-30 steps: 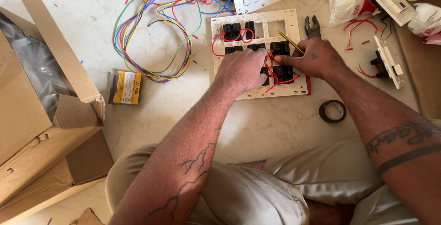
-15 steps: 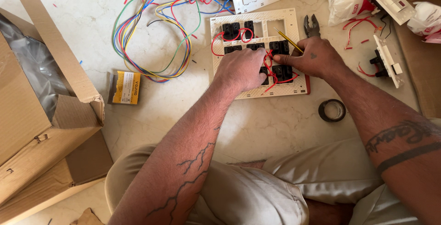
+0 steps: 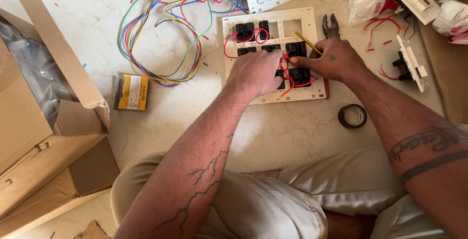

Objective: The person installs electrical switches into a white panel, using pliers to trim wires and a screwdriver to tighten connections while the panel rests on the floor.

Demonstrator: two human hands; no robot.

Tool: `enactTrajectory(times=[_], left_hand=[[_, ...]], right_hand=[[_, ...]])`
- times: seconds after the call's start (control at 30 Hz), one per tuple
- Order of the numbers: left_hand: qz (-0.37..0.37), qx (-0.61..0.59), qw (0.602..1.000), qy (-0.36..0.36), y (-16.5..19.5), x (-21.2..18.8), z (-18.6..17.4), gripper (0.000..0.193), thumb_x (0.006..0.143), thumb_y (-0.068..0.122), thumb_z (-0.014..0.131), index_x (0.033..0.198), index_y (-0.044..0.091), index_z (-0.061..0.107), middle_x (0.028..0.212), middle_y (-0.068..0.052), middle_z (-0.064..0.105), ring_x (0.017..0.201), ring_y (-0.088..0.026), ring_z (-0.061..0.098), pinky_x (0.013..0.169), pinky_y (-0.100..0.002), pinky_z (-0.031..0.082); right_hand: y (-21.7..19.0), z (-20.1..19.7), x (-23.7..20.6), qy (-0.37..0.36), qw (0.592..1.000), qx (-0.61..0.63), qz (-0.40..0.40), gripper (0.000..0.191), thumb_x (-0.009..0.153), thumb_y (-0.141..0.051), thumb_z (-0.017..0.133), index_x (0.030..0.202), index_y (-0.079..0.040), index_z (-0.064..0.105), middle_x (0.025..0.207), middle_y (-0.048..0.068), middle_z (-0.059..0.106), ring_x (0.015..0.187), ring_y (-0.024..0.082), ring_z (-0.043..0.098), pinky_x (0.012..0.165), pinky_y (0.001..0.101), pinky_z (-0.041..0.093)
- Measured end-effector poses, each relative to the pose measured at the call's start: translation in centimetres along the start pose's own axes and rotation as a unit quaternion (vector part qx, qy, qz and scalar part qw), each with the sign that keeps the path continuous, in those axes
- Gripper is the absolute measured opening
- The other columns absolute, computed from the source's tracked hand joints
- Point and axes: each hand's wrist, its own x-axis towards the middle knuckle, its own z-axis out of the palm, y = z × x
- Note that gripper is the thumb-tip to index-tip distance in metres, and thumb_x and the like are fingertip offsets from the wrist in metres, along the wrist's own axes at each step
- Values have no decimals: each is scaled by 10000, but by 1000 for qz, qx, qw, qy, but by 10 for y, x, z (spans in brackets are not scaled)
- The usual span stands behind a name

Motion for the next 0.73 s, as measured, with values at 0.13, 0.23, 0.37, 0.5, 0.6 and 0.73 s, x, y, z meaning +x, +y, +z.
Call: enactTrajectory(times=[0.13, 0.23, 0.37, 0.5, 0.6, 0.73], left_hand=[[-2, 2, 1000, -2, 0, 1, -1, 466, 797, 318, 752, 1169, 77, 608, 988, -145, 735, 980, -342, 716, 865, -499, 569], [0, 3, 1000, 2, 0, 1, -1, 474, 794, 320, 753, 1172, 74, 606, 993, -148, 733, 981, -343, 714, 862, -499, 569], [0, 4, 1000, 2, 0, 1, -1, 471, 798, 316, 750, 1177, 76, 606, 999, -147, 735, 988, -341, 714, 868, -498, 569], [-1, 1, 1000, 0, 0, 1, -1, 471, 794, 321, 754, 1172, 80, 607, 1005, -146, 732, 990, -340, 713, 870, -499, 566], [-4, 0, 1000, -2, 0, 1, -1, 469, 794, 325, 756, 1169, 83, 609, 1011, -144, 732, 993, -338, 713, 875, -498, 566], [-7, 7, 1000, -8, 0, 0, -2, 473, 806, 329, 752, 1181, 80, 604, 1019, -142, 735, 1003, -338, 713, 883, -498, 566]], right_hand=[[0, 0, 1, -3, 1000, -2, 3, 783, 674, -811, 771, 779, -35, 739, 725, 126, 733, 726, 251, 731, 701, 426, 569], [0, -1, 1, -3, 1000, -3, 2, 781, 674, -808, 771, 780, -35, 741, 726, 128, 735, 724, 254, 731, 702, 427, 570], [-2, -2, 1, 0, 1000, -4, -5, 773, 681, -809, 770, 779, -43, 739, 722, 126, 733, 719, 252, 727, 700, 423, 567], [-6, -4, -4, 3, 1000, 3, -3, 773, 677, -803, 778, 770, -36, 735, 714, 121, 730, 711, 248, 725, 696, 421, 568], [-14, -8, -10, 1, 1000, 4, -2, 770, 677, -800, 778, 768, -37, 733, 710, 116, 728, 706, 243, 725, 691, 421, 568], [-32, -13, -21, 0, 1000, 2, -3, 771, 683, -801, 775, 764, -35, 733, 711, 119, 727, 705, 245, 722, 691, 422, 565]])
